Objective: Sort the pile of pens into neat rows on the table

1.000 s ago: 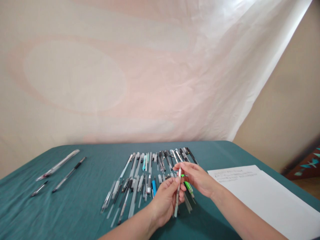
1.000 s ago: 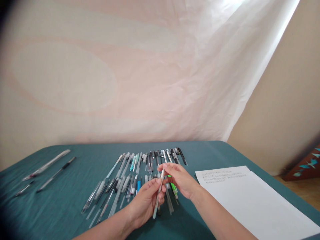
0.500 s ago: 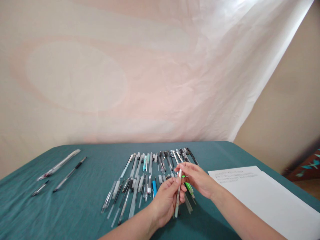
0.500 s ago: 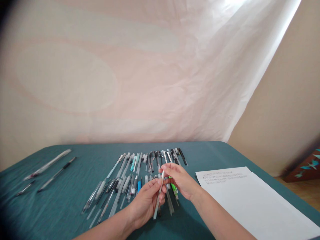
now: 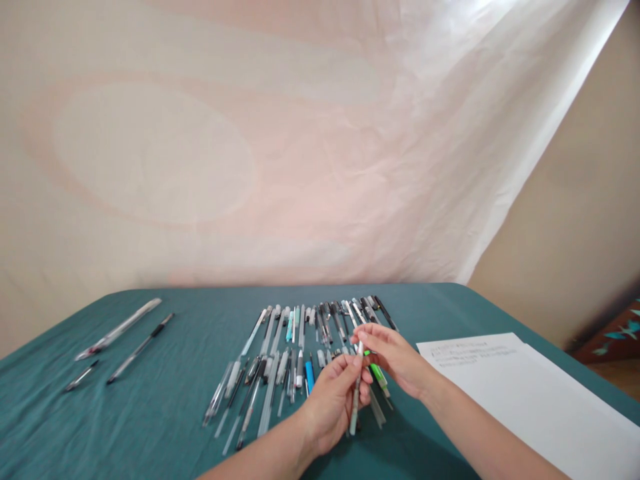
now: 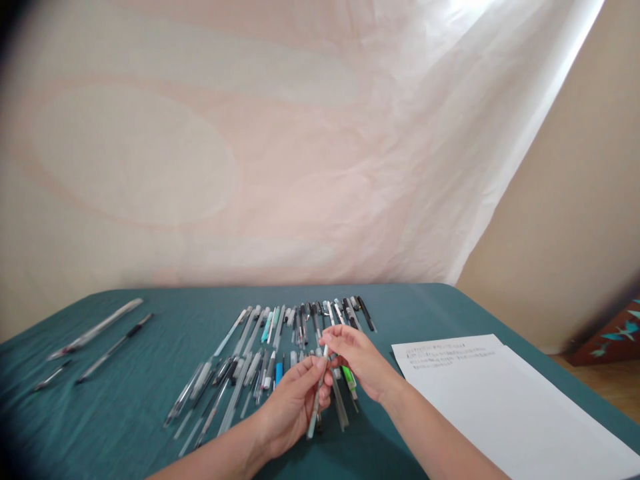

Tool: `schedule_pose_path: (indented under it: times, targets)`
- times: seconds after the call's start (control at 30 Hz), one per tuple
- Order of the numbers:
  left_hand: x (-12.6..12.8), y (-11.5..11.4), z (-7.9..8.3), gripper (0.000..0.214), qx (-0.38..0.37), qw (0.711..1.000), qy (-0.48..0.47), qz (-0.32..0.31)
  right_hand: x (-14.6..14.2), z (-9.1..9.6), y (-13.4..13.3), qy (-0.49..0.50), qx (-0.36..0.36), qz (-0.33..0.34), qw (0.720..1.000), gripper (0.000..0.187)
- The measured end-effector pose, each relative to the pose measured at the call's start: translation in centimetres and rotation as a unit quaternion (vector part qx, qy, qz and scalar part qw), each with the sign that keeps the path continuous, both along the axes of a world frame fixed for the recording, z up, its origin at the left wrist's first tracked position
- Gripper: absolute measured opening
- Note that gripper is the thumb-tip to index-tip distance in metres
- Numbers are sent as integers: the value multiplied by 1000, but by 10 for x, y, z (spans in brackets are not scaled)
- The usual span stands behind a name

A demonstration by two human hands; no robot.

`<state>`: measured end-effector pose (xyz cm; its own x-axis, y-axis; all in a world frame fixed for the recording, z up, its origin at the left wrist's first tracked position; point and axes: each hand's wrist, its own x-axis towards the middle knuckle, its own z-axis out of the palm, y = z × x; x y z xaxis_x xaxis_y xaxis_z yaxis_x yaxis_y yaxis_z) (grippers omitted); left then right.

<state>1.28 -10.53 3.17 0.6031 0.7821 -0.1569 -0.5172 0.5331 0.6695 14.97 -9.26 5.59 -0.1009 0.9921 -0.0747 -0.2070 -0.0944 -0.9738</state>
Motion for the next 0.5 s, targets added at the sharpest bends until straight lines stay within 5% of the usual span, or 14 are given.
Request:
schedule_pose_path:
  times: [0.5]
  targets:
    - [-1, 0, -1, 21, -6, 1000, 5, -7, 5, 6, 4, 36, 15, -38, 999, 27]
